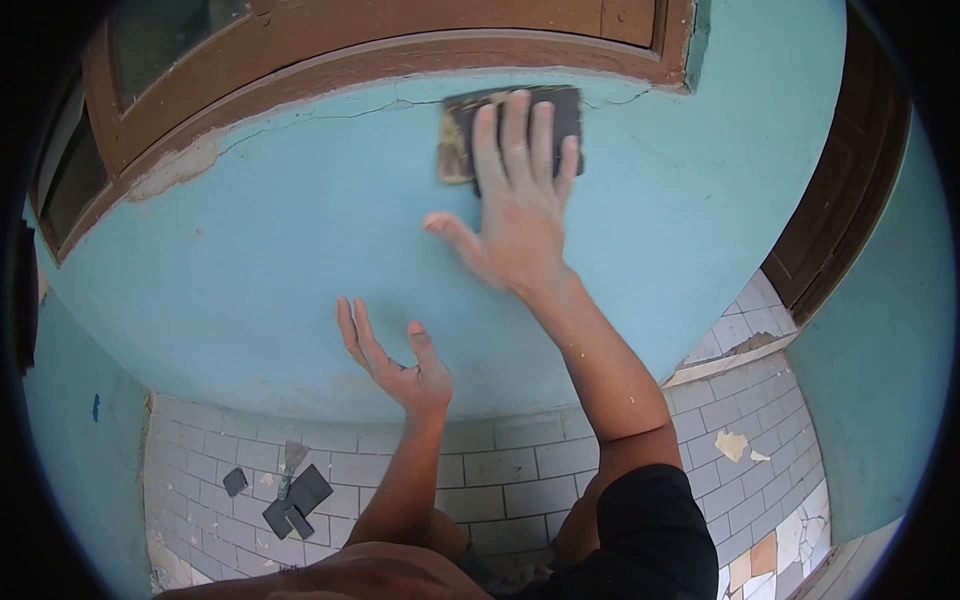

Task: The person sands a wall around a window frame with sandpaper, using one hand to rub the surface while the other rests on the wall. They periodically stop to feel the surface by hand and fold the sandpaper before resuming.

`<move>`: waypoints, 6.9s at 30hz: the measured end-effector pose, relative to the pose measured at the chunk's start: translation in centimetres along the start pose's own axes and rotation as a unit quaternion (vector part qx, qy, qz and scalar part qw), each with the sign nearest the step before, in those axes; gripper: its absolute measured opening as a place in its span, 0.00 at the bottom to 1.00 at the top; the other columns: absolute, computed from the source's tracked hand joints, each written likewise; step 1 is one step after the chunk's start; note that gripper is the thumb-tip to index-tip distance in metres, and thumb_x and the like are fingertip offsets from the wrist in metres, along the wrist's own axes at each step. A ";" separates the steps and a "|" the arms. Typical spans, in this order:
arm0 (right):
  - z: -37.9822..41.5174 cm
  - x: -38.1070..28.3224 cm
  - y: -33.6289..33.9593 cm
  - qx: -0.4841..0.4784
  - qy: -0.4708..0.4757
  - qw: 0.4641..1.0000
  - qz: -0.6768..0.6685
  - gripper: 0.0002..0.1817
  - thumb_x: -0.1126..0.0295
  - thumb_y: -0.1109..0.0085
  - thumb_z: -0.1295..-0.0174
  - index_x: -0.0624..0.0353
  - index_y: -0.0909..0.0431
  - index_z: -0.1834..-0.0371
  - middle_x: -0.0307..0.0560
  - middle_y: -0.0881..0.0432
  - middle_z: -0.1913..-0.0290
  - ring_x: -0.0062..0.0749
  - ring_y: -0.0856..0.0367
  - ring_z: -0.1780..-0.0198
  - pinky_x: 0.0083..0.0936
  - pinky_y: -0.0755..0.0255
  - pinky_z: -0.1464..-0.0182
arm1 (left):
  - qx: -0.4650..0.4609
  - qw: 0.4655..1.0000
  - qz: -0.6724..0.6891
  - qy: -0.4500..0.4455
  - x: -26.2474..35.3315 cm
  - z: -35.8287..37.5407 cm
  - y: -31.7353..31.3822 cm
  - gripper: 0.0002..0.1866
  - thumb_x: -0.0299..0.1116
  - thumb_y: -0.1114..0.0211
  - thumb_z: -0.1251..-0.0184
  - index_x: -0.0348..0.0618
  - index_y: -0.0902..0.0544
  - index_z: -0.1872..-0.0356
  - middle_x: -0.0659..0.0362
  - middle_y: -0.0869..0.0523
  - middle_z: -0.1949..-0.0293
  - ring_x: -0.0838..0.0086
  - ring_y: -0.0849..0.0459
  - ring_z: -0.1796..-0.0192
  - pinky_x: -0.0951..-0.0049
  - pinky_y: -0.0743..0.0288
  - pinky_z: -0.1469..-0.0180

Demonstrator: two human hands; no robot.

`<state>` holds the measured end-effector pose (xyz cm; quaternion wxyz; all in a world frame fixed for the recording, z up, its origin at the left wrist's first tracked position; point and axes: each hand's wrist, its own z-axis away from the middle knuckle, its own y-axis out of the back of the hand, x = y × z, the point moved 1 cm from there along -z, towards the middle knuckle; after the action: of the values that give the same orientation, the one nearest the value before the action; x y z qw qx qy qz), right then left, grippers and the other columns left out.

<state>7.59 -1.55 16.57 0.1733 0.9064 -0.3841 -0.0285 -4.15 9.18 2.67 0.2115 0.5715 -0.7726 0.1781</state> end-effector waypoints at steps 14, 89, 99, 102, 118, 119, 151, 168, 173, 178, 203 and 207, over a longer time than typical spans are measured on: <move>0.9 15.8 7.1 0.062 0.088 0.933 -0.344 0.65 0.14 0.80 0.40 0.55 0.77 0.13 0.75 0.35 0.23 0.61 0.44 0.17 0.51 0.61 0.17 | -0.084 0.963 -0.127 -0.222 7.2 -7.8 -13.1 0.36 0.52 0.56 0.16 0.37 0.40 0.19 0.39 0.52 0.16 0.38 0.61 0.14 0.35 0.73 0.19; -5.8 7.8 2.6 0.138 0.077 0.983 -0.089 0.34 0.36 0.45 0.28 0.56 0.14 0.41 0.45 0.22 0.49 0.42 0.28 0.45 0.39 0.36 0.39 | -0.065 0.961 -0.225 -0.149 5.1 -12.2 -9.7 0.40 0.60 0.45 0.25 0.51 0.36 0.18 0.42 0.50 0.15 0.37 0.55 0.16 0.23 0.68 0.24; -5.5 8.3 3.1 0.107 0.136 0.982 -0.073 0.32 0.42 0.40 0.29 0.57 0.18 0.34 0.46 0.20 0.41 0.43 0.26 0.38 0.42 0.40 0.31 | -0.034 0.964 -0.258 -0.063 4.5 -14.8 -8.7 0.40 0.61 0.49 0.23 0.48 0.37 0.18 0.40 0.50 0.16 0.34 0.58 0.16 0.23 0.69 0.23; -5.4 9.0 3.9 0.079 0.153 0.982 -0.078 0.32 0.43 0.41 0.28 0.58 0.18 0.34 0.46 0.20 0.41 0.43 0.26 0.38 0.42 0.40 0.32 | -0.113 0.941 -0.202 -0.245 3.7 -11.1 -8.8 0.38 0.62 0.43 0.26 0.56 0.31 0.20 0.46 0.46 0.16 0.40 0.55 0.15 0.24 0.67 0.23; -4.7 15.0 5.7 0.111 0.131 0.983 -0.070 0.36 0.39 0.52 0.23 0.65 0.18 0.39 0.51 0.25 0.50 0.45 0.28 0.47 0.42 0.34 0.41 | 0.124 0.975 -0.182 0.016 1.4 -20.2 -5.8 0.35 0.59 0.48 0.22 0.57 0.34 0.19 0.51 0.45 0.15 0.44 0.52 0.15 0.30 0.65 0.21; -4.8 14.7 5.4 0.119 0.123 0.983 -0.068 0.36 0.38 0.53 0.23 0.65 0.18 0.40 0.52 0.25 0.50 0.45 0.28 0.47 0.42 0.34 0.41 | 0.160 0.969 -0.179 0.052 2.0 -20.4 -6.6 0.35 0.59 0.48 0.22 0.59 0.34 0.19 0.52 0.45 0.15 0.45 0.53 0.15 0.30 0.64 0.21; -4.4 14.9 4.9 0.138 0.103 0.984 -0.055 0.34 0.40 0.48 0.25 0.64 0.17 0.43 0.51 0.24 0.49 0.45 0.28 0.45 0.41 0.34 0.40 | 0.021 0.976 -0.200 -0.086 4.0 -16.0 -8.5 0.33 0.55 0.48 0.20 0.55 0.33 0.19 0.48 0.43 0.16 0.42 0.51 0.16 0.32 0.65 0.20; -4.5 14.3 3.9 0.170 0.090 0.980 -0.048 0.32 0.41 0.45 0.26 0.63 0.17 0.44 0.50 0.22 0.50 0.44 0.27 0.45 0.40 0.34 0.40 | 0.034 0.977 -0.211 -0.019 5.3 -14.1 -10.9 0.34 0.54 0.51 0.18 0.54 0.37 0.17 0.46 0.49 0.15 0.39 0.54 0.16 0.27 0.67 0.22; -4.4 15.0 4.8 0.128 0.117 0.984 -0.045 0.33 0.41 0.46 0.25 0.64 0.18 0.42 0.51 0.25 0.49 0.45 0.28 0.44 0.43 0.34 0.39 | -0.182 0.926 -0.176 -0.282 4.7 -8.2 -11.5 0.28 0.56 0.42 0.24 0.79 0.29 0.24 0.62 0.43 0.15 0.50 0.51 0.15 0.29 0.62 0.20; -4.1 15.4 4.5 0.119 0.128 0.983 -0.053 0.34 0.40 0.46 0.25 0.64 0.18 0.41 0.51 0.25 0.48 0.46 0.28 0.44 0.43 0.34 0.40 | 0.101 0.974 -0.189 0.078 0.0 -17.1 -6.7 0.35 0.53 0.51 0.18 0.47 0.40 0.17 0.43 0.52 0.15 0.37 0.57 0.16 0.31 0.69 0.21; -4.8 13.8 3.9 0.138 0.076 0.988 -0.007 0.32 0.39 0.47 0.25 0.61 0.18 0.43 0.51 0.26 0.47 0.48 0.30 0.44 0.45 0.35 0.40 | 0.062 0.977 -0.090 0.184 2.3 -13.0 -8.1 0.40 0.55 0.54 0.17 0.40 0.49 0.16 0.38 0.61 0.15 0.36 0.67 0.16 0.31 0.73 0.22; -4.8 13.3 3.5 0.178 0.047 0.983 -0.008 0.31 0.39 0.44 0.26 0.59 0.16 0.45 0.49 0.28 0.49 0.48 0.31 0.45 0.45 0.34 0.41 | -0.080 0.985 -0.143 0.057 3.6 -7.2 -8.4 0.50 0.67 0.45 0.26 0.41 0.48 0.16 0.36 0.58 0.16 0.34 0.63 0.17 0.32 0.68 0.23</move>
<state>15.45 -11.83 23.36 0.0269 0.9262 -0.3672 0.0817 3.86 7.61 10.93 0.3239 0.6460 -0.6814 0.1160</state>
